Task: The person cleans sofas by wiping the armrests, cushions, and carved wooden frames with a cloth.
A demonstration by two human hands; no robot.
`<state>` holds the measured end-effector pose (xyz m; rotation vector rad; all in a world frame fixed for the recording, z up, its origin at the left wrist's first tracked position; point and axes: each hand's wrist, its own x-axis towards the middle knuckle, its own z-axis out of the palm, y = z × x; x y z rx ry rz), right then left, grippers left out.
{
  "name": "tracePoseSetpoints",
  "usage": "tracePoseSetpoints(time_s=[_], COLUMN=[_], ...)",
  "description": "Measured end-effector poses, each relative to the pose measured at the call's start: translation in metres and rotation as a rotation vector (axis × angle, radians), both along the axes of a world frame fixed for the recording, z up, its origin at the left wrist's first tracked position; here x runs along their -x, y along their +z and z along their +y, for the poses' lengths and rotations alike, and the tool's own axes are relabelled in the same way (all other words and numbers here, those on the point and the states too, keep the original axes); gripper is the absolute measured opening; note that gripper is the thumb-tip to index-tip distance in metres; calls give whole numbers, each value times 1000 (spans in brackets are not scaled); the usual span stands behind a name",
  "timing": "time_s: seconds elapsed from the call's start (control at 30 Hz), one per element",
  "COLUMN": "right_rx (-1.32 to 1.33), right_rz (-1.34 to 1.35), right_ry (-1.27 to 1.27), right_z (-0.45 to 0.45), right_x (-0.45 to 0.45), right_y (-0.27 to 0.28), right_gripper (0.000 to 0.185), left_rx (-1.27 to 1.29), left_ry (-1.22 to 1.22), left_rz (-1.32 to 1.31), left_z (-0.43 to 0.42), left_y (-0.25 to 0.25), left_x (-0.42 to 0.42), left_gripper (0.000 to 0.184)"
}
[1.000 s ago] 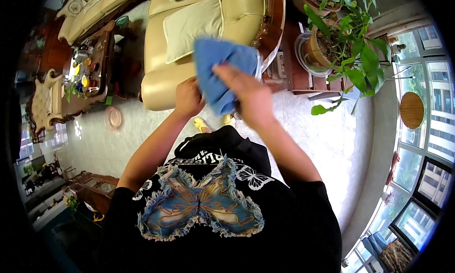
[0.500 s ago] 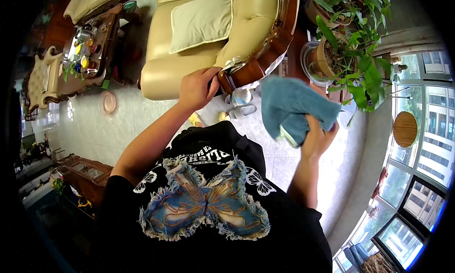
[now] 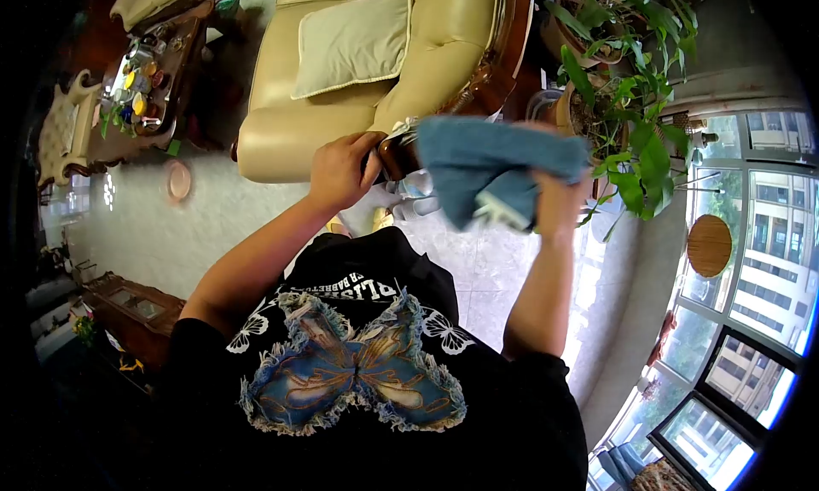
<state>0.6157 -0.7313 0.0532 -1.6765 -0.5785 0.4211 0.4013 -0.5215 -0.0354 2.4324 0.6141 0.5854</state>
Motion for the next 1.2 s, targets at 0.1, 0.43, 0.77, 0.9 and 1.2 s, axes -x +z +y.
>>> tracePoseSetpoints(time_s=[0.1, 0.43, 0.77, 0.9, 1.2], right_rx=[-243, 940, 827, 776, 347], right_rz=[-312, -1086, -797, -967, -944], right_ry=[-128, 502, 942, 688, 522], right_z=[39, 191, 167, 164, 87], right_x=[-45, -126, -51, -90, -40], right_y=[35, -106, -44, -64, -82], right_gripper=[28, 34, 37, 42, 51], left_rx=[-10, -29, -3, -8, 5], left_ry=[-11, -9, -2, 4, -4], left_rz=[-42, -62, -55, -71, -42], left_z=[1, 4, -1, 0, -1], left_y=[3, 5, 2, 1, -1], left_x=[0, 4, -6, -5, -6], left_gripper=[25, 24, 23, 22, 23])
